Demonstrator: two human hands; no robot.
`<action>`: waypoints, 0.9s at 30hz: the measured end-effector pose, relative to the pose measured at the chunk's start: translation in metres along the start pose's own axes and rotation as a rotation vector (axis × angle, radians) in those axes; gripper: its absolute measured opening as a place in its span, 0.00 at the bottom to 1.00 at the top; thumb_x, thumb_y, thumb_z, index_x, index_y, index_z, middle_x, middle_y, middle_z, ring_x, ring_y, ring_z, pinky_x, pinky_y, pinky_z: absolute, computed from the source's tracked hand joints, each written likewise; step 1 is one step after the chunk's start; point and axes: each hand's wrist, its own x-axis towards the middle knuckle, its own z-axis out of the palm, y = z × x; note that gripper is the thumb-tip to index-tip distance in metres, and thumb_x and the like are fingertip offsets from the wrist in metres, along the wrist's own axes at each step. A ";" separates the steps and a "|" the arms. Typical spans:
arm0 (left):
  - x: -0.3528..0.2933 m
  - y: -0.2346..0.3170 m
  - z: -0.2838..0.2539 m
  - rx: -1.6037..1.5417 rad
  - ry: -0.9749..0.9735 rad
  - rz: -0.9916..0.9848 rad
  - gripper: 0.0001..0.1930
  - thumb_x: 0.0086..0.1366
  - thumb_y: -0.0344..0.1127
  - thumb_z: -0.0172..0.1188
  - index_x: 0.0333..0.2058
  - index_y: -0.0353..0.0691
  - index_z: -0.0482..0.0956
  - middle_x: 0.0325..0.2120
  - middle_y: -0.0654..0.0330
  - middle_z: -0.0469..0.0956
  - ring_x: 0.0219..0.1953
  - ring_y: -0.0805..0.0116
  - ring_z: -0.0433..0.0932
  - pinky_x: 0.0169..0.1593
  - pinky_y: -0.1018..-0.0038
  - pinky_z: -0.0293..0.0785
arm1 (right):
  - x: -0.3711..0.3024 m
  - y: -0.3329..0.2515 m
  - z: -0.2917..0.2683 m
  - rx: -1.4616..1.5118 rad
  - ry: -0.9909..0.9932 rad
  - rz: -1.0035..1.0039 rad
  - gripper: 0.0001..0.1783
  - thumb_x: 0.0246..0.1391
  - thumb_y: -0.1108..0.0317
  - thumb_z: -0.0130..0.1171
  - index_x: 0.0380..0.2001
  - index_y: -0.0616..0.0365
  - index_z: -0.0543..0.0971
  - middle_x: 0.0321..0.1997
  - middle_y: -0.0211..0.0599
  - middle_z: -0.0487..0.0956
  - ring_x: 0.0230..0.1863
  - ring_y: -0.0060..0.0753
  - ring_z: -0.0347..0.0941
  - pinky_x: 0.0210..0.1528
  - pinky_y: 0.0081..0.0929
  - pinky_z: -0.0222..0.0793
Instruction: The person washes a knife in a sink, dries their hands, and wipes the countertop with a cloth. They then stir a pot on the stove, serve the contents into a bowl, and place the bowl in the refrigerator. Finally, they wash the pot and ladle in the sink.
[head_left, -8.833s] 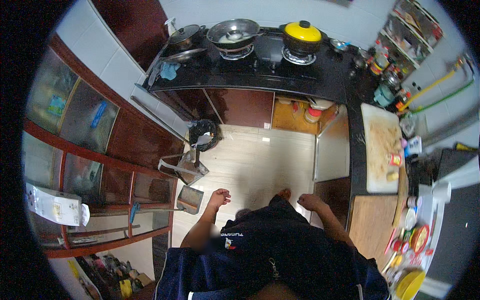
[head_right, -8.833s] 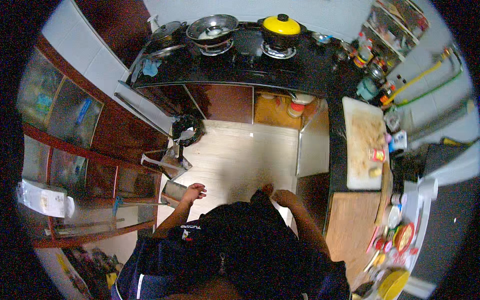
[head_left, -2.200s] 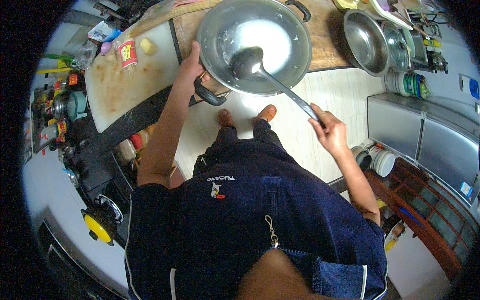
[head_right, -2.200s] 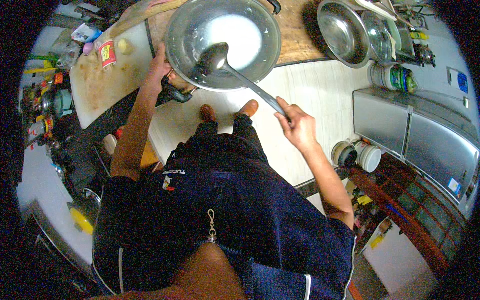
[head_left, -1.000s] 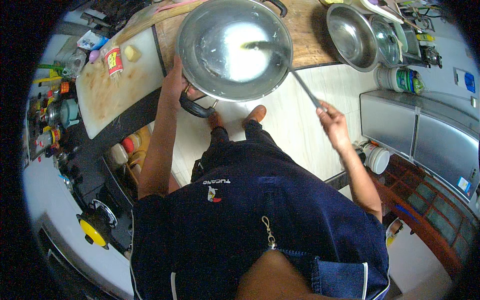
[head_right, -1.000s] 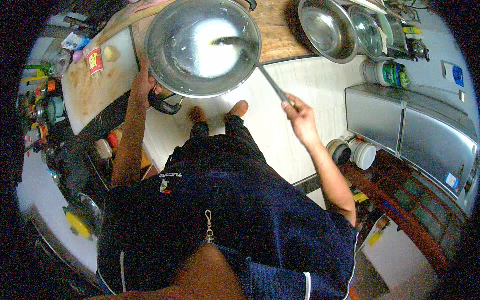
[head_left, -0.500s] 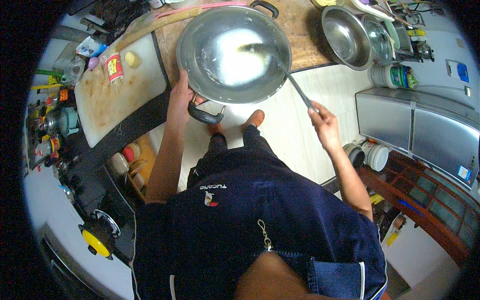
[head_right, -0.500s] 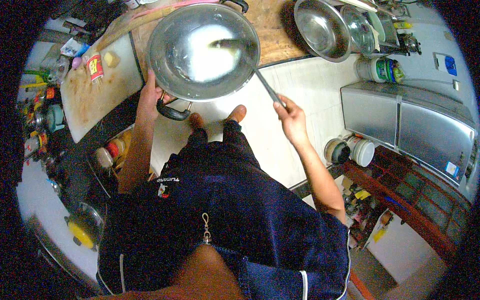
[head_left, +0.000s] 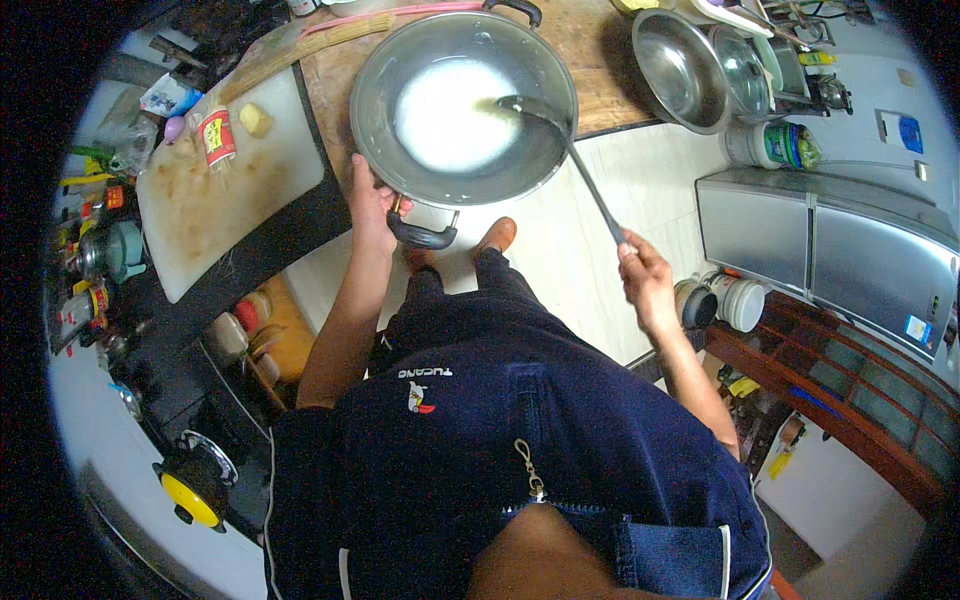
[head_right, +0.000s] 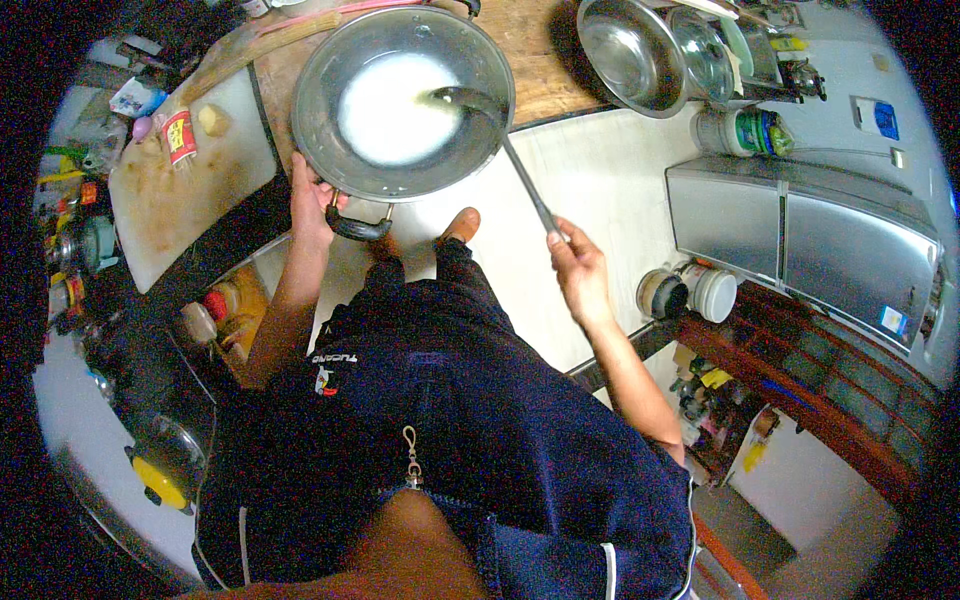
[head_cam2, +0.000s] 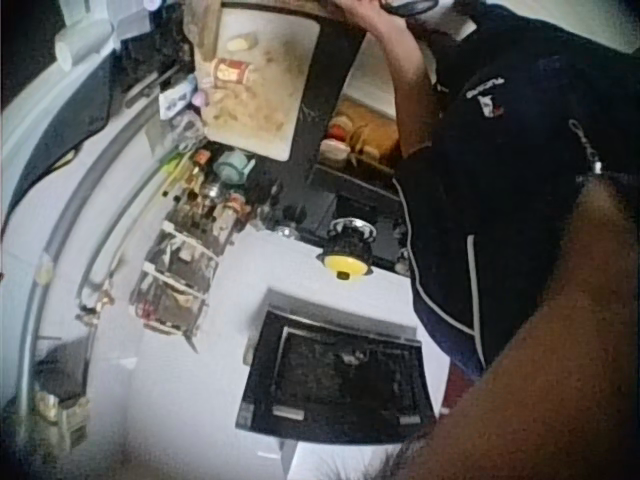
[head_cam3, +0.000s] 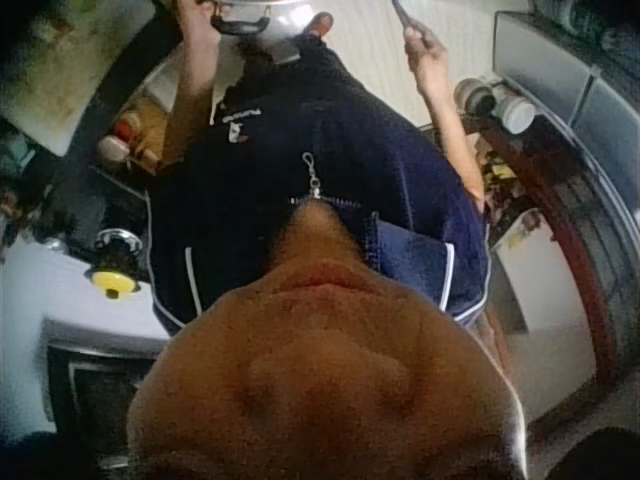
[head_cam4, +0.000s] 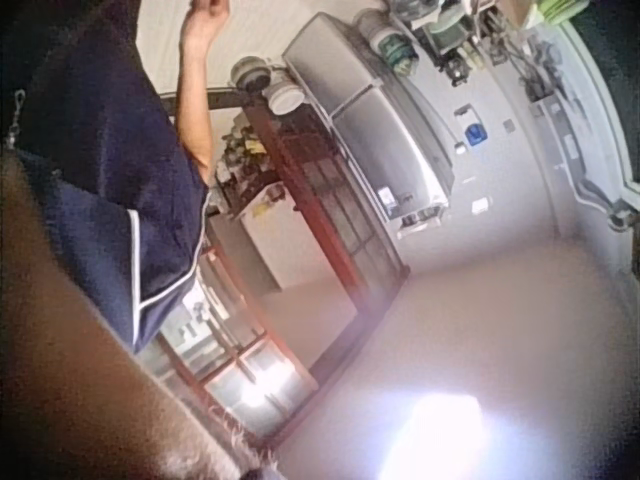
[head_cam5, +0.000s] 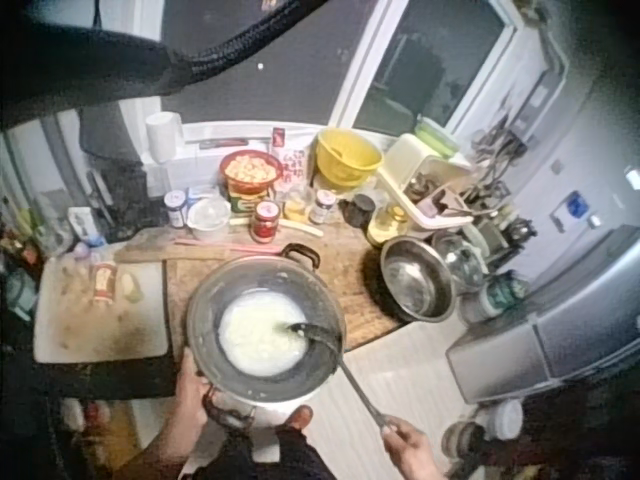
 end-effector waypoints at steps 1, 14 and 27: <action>-0.001 -0.001 0.002 -0.005 -0.002 -0.004 0.31 0.57 0.64 0.38 0.37 0.38 0.68 0.20 0.59 0.71 0.15 0.74 0.64 0.18 0.81 0.57 | -0.005 0.000 0.003 0.057 -0.024 0.054 0.22 0.53 0.62 0.49 0.49 0.63 0.65 0.16 0.19 0.61 0.12 0.08 0.49 0.11 0.09 0.44; -0.014 -0.025 0.028 -0.034 0.117 -0.030 0.32 0.57 0.65 0.35 0.42 0.40 0.65 0.23 0.61 0.70 0.17 0.74 0.63 0.21 0.79 0.59 | 0.050 0.010 0.063 -0.023 0.017 -0.249 0.22 0.52 0.63 0.51 0.49 0.61 0.66 0.19 0.24 0.67 0.16 0.12 0.56 0.17 0.11 0.52; 0.007 -0.073 0.061 0.013 0.228 0.242 0.33 0.57 0.64 0.37 0.45 0.37 0.64 0.31 0.57 0.70 0.34 0.64 0.68 0.27 0.66 0.69 | 0.101 0.010 -0.042 -0.519 -0.451 -0.797 0.29 0.53 0.60 0.46 0.56 0.56 0.53 0.55 0.52 0.60 0.50 0.52 0.62 0.50 0.36 0.61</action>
